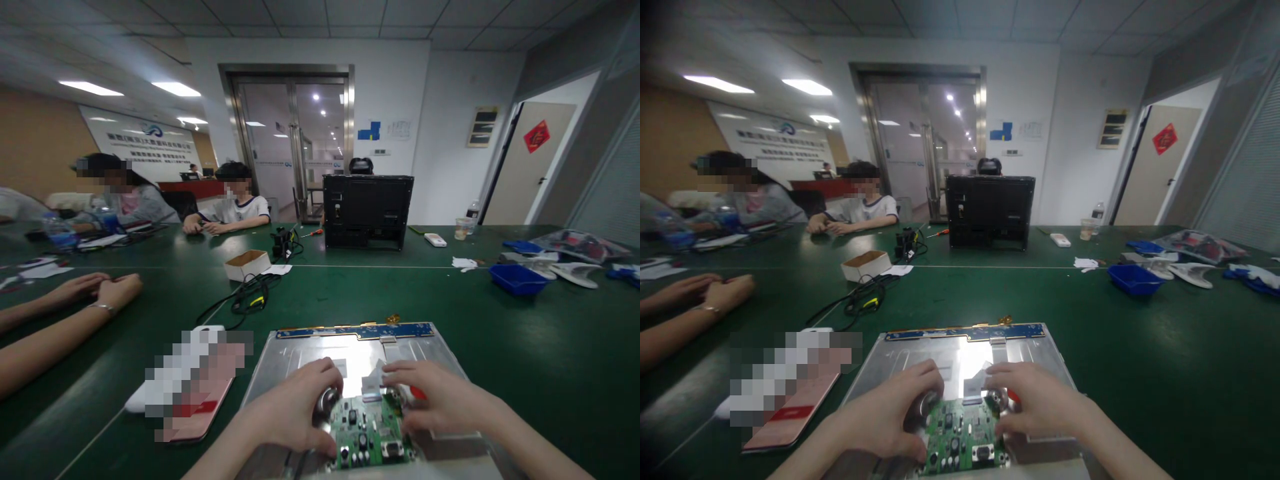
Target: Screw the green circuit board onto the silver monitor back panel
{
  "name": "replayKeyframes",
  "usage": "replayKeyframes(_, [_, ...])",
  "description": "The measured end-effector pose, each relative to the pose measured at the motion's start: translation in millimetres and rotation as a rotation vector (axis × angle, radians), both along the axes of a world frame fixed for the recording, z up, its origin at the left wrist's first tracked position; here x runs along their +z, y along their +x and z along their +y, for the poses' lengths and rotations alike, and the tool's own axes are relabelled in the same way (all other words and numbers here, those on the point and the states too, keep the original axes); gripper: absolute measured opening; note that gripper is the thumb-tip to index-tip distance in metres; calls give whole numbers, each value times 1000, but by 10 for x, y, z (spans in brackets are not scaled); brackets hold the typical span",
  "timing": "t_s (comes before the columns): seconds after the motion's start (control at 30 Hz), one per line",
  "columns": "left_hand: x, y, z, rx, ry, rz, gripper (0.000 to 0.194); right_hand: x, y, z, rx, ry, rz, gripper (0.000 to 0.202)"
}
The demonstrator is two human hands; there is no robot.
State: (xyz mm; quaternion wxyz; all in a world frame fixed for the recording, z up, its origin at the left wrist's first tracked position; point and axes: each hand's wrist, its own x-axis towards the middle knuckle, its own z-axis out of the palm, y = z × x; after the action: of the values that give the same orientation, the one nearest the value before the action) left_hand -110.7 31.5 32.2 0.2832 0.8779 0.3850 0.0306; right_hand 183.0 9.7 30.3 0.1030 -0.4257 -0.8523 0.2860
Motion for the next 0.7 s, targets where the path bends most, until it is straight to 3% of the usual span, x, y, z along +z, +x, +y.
replayKeyframes(0.1, [-1,-2,-3,-13,0,-7,49,18,79,58,-113,72,170,36])
replayKeyframes(0.2, [-13,-11,7,-25,-8,-13,49,45,204,111,-266,109,418,33])
replayKeyframes(0.33, [-30,-2,11,-16,-9,-17,51,98,367,164,-449,4,906,27])
replayKeyframes(0.43, [-65,7,35,18,30,-82,39,107,412,222,-522,-146,1219,30])
replayKeyframes(0.5, [-105,-4,84,107,132,-172,24,54,389,271,-547,-308,1282,33])
replayKeyframes(0.57, [-148,-36,155,253,280,-271,29,-55,329,322,-549,-450,1264,35])
replayKeyframes(0.63, [-179,-79,230,366,376,-313,34,-196,253,363,-542,-502,1239,34])
replayKeyframes(0.7, [-197,-118,285,401,398,-290,29,-332,184,389,-532,-532,1234,33])
